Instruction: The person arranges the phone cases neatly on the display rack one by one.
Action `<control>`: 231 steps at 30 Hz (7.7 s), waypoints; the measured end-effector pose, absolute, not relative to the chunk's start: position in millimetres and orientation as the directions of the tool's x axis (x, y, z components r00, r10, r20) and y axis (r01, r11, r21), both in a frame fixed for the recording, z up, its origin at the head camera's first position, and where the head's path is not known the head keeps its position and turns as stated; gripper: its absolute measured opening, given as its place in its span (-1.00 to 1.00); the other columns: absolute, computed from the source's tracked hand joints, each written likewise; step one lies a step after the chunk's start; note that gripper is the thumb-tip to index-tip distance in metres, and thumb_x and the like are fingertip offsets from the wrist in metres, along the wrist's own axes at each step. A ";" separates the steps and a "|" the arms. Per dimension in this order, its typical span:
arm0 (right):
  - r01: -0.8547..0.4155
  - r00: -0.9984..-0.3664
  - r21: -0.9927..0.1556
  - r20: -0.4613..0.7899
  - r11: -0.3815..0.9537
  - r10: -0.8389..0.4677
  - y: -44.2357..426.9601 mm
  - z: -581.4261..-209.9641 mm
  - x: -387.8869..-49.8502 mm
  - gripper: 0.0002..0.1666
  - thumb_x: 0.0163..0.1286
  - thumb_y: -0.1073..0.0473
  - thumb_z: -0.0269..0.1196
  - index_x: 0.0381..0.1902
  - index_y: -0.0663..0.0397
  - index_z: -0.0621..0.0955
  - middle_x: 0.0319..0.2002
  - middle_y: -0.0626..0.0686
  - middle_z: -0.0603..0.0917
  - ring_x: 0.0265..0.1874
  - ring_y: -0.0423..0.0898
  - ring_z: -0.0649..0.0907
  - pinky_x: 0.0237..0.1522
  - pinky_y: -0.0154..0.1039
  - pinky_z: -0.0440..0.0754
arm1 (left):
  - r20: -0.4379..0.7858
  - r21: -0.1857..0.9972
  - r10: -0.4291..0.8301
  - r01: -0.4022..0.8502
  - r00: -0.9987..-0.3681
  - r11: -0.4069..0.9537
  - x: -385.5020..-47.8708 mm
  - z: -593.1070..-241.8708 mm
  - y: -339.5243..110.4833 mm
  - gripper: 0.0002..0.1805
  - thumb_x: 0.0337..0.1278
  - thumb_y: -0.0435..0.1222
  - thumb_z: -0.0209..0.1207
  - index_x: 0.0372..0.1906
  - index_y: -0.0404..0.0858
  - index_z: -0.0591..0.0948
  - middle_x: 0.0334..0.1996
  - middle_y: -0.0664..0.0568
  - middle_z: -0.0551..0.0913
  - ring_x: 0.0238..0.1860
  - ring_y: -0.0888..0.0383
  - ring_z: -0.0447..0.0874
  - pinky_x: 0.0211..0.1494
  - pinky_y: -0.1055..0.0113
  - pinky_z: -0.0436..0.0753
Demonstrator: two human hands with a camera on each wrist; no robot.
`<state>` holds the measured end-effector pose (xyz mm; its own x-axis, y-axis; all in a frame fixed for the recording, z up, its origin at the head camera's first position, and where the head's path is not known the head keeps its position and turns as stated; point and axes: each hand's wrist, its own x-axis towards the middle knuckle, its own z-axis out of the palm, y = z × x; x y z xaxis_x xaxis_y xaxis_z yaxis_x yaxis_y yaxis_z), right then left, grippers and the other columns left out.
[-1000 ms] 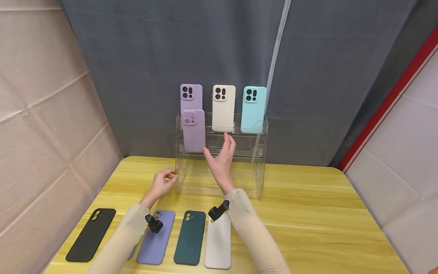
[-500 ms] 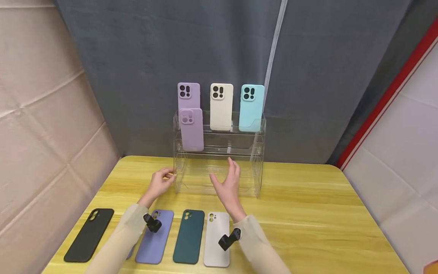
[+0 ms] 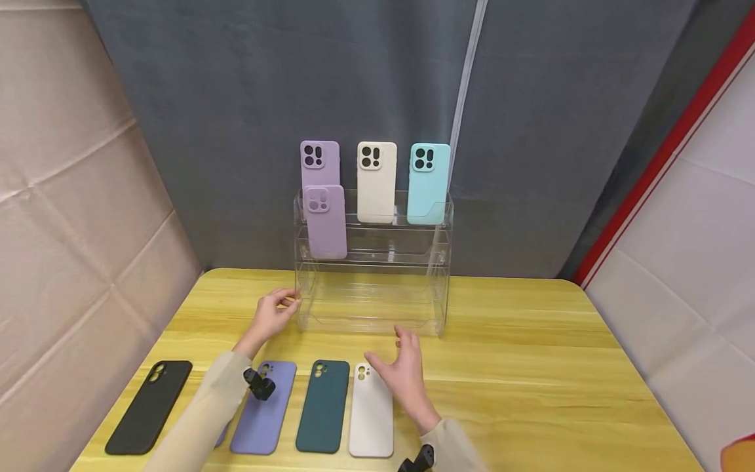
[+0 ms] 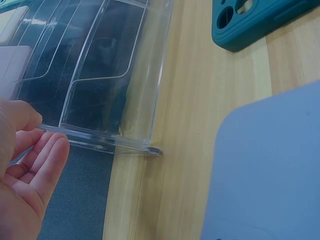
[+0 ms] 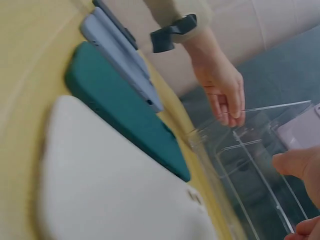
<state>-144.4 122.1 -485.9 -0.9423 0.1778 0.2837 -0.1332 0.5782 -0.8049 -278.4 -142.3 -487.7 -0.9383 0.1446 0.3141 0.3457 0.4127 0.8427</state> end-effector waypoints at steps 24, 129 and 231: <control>-0.033 -0.970 -0.741 0.184 0.670 0.156 103.7 -524.9 -115.6 0.11 -0.20 0.00 0.56 0.22 0.47 0.31 0.07 0.36 0.35 0.02 0.23 0.41 0.05 0.11 0.45 | 0.319 0.829 0.148 0.352 -0.936 0.434 -279.1 -487.2 -143.3 -0.74 0.08 -0.51 0.18 -0.09 -0.54 0.60 -0.14 -0.29 0.59 -0.26 -0.10 0.60 -0.24 0.27 0.67; -0.439 -0.560 -0.607 0.761 0.662 0.326 92.8 -313.6 -338.5 0.11 -0.22 0.26 0.35 0.36 0.29 0.16 0.28 0.21 0.23 0.22 0.08 0.19 0.23 -0.11 0.16 | 0.329 0.839 0.154 0.364 -0.931 0.405 -276.1 -486.3 -141.2 -0.72 0.05 -0.54 0.17 -0.09 -0.60 0.57 -0.16 -0.31 0.58 -0.27 -0.10 0.60 -0.25 0.29 0.67; -0.472 -0.740 -0.699 0.645 0.538 0.190 93.7 -434.6 -210.0 -0.18 0.06 0.31 0.29 0.29 0.35 0.25 0.24 0.26 0.27 0.22 0.13 0.25 0.22 0.07 0.21 | 0.310 0.835 0.147 0.343 -0.939 0.431 -267.3 -483.6 -133.3 -0.72 0.07 -0.53 0.17 -0.08 -0.55 0.59 -0.14 -0.28 0.58 -0.25 -0.09 0.60 -0.23 0.25 0.67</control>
